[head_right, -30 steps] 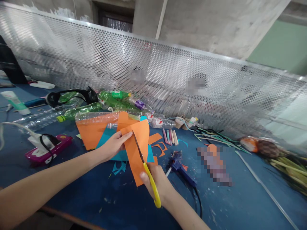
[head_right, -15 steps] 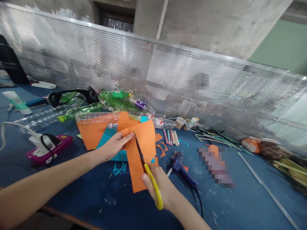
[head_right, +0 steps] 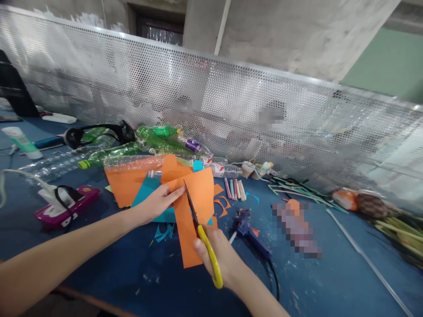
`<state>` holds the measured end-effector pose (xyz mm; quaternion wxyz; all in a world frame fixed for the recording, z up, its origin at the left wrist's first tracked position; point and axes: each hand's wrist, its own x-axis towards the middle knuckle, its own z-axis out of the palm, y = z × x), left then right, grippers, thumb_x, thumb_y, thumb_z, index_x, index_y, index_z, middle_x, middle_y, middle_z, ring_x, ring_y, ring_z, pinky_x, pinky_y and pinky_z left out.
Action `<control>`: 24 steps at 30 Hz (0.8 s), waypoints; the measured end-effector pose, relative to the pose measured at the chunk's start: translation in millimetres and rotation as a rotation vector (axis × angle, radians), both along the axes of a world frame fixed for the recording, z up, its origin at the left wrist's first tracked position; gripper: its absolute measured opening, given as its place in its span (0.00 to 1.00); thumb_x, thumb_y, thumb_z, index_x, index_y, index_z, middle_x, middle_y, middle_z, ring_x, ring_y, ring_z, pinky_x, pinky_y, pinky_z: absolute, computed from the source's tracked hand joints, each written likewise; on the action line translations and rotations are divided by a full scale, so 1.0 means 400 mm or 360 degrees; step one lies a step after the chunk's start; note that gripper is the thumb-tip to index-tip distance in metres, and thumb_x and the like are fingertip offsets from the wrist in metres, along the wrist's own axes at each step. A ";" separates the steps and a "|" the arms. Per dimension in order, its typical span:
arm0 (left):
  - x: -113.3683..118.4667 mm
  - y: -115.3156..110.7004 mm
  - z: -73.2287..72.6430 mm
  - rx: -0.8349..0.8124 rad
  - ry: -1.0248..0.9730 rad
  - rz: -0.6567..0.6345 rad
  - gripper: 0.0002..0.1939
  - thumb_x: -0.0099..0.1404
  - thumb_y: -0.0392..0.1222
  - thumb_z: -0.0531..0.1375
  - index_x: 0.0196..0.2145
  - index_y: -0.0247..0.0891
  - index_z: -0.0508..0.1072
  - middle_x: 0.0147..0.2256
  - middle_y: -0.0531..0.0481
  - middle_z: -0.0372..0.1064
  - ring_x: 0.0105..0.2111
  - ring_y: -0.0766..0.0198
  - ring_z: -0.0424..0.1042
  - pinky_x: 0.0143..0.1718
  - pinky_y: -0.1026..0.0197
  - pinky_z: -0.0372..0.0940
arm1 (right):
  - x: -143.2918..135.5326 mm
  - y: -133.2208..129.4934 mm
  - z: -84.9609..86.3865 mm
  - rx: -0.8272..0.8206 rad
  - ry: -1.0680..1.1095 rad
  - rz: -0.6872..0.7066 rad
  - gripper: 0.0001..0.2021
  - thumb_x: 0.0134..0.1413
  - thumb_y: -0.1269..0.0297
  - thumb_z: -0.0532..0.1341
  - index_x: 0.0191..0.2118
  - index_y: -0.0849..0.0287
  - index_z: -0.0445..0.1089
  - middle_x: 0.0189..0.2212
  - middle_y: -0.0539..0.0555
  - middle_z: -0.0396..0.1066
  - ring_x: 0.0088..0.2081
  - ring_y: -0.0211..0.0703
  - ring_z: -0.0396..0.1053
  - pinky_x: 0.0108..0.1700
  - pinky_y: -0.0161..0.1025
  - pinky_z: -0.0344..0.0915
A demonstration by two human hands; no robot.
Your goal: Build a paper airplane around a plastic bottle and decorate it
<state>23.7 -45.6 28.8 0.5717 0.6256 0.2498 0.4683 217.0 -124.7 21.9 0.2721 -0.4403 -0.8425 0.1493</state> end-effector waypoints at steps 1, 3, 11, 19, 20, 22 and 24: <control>0.000 -0.001 0.001 0.0002 0.0000 0.0003 0.17 0.67 0.49 0.55 0.48 0.37 0.70 0.48 0.44 0.70 0.48 0.54 0.69 0.50 0.54 0.62 | 0.001 0.002 -0.003 -0.0005 0.0004 -0.0005 0.29 0.60 0.41 0.34 0.24 0.56 0.56 0.18 0.51 0.59 0.19 0.38 0.56 0.21 0.37 0.50; 0.001 -0.002 0.001 0.0000 -0.0001 0.0007 0.17 0.66 0.49 0.55 0.48 0.37 0.70 0.48 0.44 0.70 0.47 0.53 0.69 0.50 0.54 0.62 | 0.004 0.006 -0.011 -0.0023 0.0020 -0.0005 0.29 0.60 0.40 0.34 0.24 0.57 0.56 0.18 0.50 0.58 0.20 0.38 0.55 0.21 0.36 0.50; 0.001 -0.004 -0.002 -0.0107 -0.0045 0.0000 0.17 0.65 0.50 0.56 0.48 0.39 0.71 0.48 0.45 0.70 0.48 0.52 0.69 0.50 0.53 0.62 | 0.006 0.022 -0.030 -0.0274 0.0150 0.0017 0.29 0.56 0.36 0.39 0.23 0.57 0.53 0.17 0.46 0.51 0.18 0.33 0.46 0.20 0.35 0.45; 0.003 -0.001 -0.007 -0.0177 -0.0066 -0.0014 0.18 0.65 0.50 0.57 0.49 0.39 0.71 0.47 0.45 0.71 0.47 0.52 0.69 0.49 0.52 0.63 | 0.000 0.011 -0.038 -0.0437 0.0295 -0.0076 0.29 0.53 0.32 0.42 0.24 0.56 0.53 0.16 0.44 0.48 0.16 0.32 0.49 0.16 0.32 0.47; 0.003 0.000 -0.008 -0.0172 -0.0060 -0.0012 0.18 0.65 0.50 0.57 0.49 0.39 0.71 0.47 0.45 0.71 0.47 0.51 0.69 0.49 0.52 0.62 | 0.000 0.010 -0.039 -0.0443 0.0302 -0.0094 0.29 0.52 0.32 0.42 0.24 0.56 0.53 0.16 0.43 0.47 0.16 0.32 0.49 0.16 0.31 0.46; 0.002 0.001 -0.011 -0.0170 -0.0055 -0.0005 0.18 0.65 0.49 0.57 0.49 0.39 0.70 0.48 0.45 0.70 0.48 0.51 0.69 0.50 0.52 0.62 | 0.000 0.008 -0.040 -0.0456 0.0312 -0.0112 0.29 0.51 0.32 0.42 0.24 0.56 0.53 0.15 0.44 0.48 0.16 0.32 0.49 0.15 0.31 0.46; 0.002 0.002 -0.013 -0.0169 -0.0062 0.0000 0.18 0.65 0.49 0.57 0.50 0.39 0.70 0.48 0.44 0.70 0.48 0.51 0.68 0.50 0.52 0.62 | 0.000 0.008 -0.040 -0.0461 0.0322 -0.0116 0.29 0.51 0.31 0.42 0.23 0.56 0.52 0.14 0.44 0.48 0.16 0.33 0.50 0.14 0.31 0.45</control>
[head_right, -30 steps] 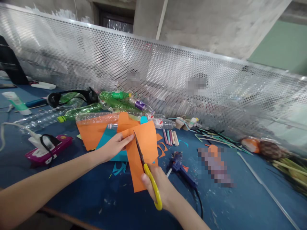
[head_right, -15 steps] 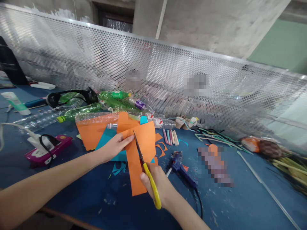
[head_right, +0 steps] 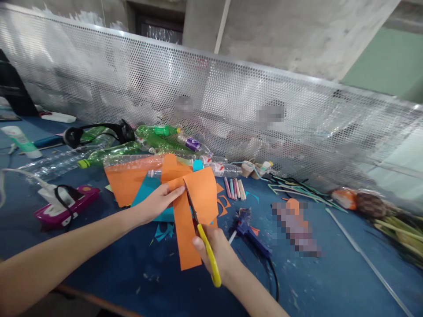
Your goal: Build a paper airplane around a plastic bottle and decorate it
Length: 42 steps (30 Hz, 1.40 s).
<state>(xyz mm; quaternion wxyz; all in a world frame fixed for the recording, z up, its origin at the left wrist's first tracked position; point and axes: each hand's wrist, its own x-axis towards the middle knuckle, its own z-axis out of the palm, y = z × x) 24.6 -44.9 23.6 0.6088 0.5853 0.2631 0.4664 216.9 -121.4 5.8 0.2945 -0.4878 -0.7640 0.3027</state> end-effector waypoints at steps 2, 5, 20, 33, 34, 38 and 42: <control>0.001 0.000 0.000 -0.0002 -0.0018 -0.0007 0.18 0.66 0.49 0.56 0.50 0.39 0.70 0.48 0.44 0.70 0.48 0.51 0.69 0.50 0.52 0.62 | 0.000 0.001 0.001 0.0006 0.0007 -0.0009 0.29 0.51 0.31 0.43 0.22 0.55 0.51 0.14 0.44 0.47 0.15 0.33 0.50 0.14 0.31 0.44; 0.002 -0.001 0.001 -0.0014 -0.0076 -0.0042 0.18 0.66 0.48 0.56 0.50 0.39 0.70 0.48 0.44 0.70 0.47 0.52 0.69 0.50 0.52 0.62 | -0.001 0.003 0.003 0.0018 0.0002 -0.0008 0.29 0.51 0.32 0.43 0.22 0.55 0.50 0.14 0.44 0.46 0.16 0.33 0.49 0.15 0.32 0.43; 0.010 -0.008 0.015 -0.0223 -0.0251 -0.0013 0.15 0.63 0.48 0.59 0.44 0.39 0.74 0.44 0.47 0.73 0.45 0.54 0.71 0.48 0.55 0.63 | 0.007 0.005 0.026 0.0355 -0.0214 0.0231 0.27 0.60 0.40 0.36 0.22 0.55 0.51 0.16 0.48 0.54 0.17 0.35 0.51 0.20 0.36 0.49; 0.008 -0.021 0.012 -0.0051 -0.0100 -0.0085 0.17 0.64 0.51 0.58 0.46 0.40 0.74 0.45 0.48 0.73 0.45 0.53 0.71 0.49 0.55 0.63 | -0.004 -0.006 0.050 0.0340 -0.0201 0.0240 0.26 0.61 0.42 0.37 0.24 0.55 0.53 0.17 0.48 0.57 0.18 0.36 0.54 0.21 0.35 0.51; 0.008 -0.022 0.012 -0.0054 -0.0106 -0.0104 0.17 0.65 0.51 0.57 0.47 0.41 0.74 0.45 0.48 0.73 0.46 0.53 0.71 0.49 0.55 0.63 | -0.005 -0.006 0.049 0.0363 -0.0200 0.0226 0.26 0.61 0.42 0.37 0.24 0.55 0.54 0.17 0.48 0.57 0.18 0.37 0.54 0.22 0.36 0.51; 0.010 -0.022 0.014 -0.0080 -0.0137 -0.0140 0.18 0.64 0.51 0.58 0.48 0.41 0.73 0.46 0.47 0.73 0.46 0.53 0.71 0.49 0.54 0.63 | -0.005 0.004 0.031 0.0487 -0.0195 0.0147 0.27 0.60 0.40 0.35 0.24 0.55 0.54 0.18 0.49 0.59 0.19 0.38 0.54 0.22 0.37 0.51; 0.010 -0.018 0.009 -0.0099 -0.0129 -0.0119 0.17 0.65 0.51 0.58 0.47 0.40 0.73 0.45 0.47 0.73 0.45 0.54 0.71 0.48 0.55 0.64 | 0.001 0.016 0.008 0.0330 -0.0152 0.0120 0.28 0.58 0.37 0.37 0.22 0.55 0.53 0.15 0.47 0.56 0.17 0.36 0.51 0.19 0.36 0.48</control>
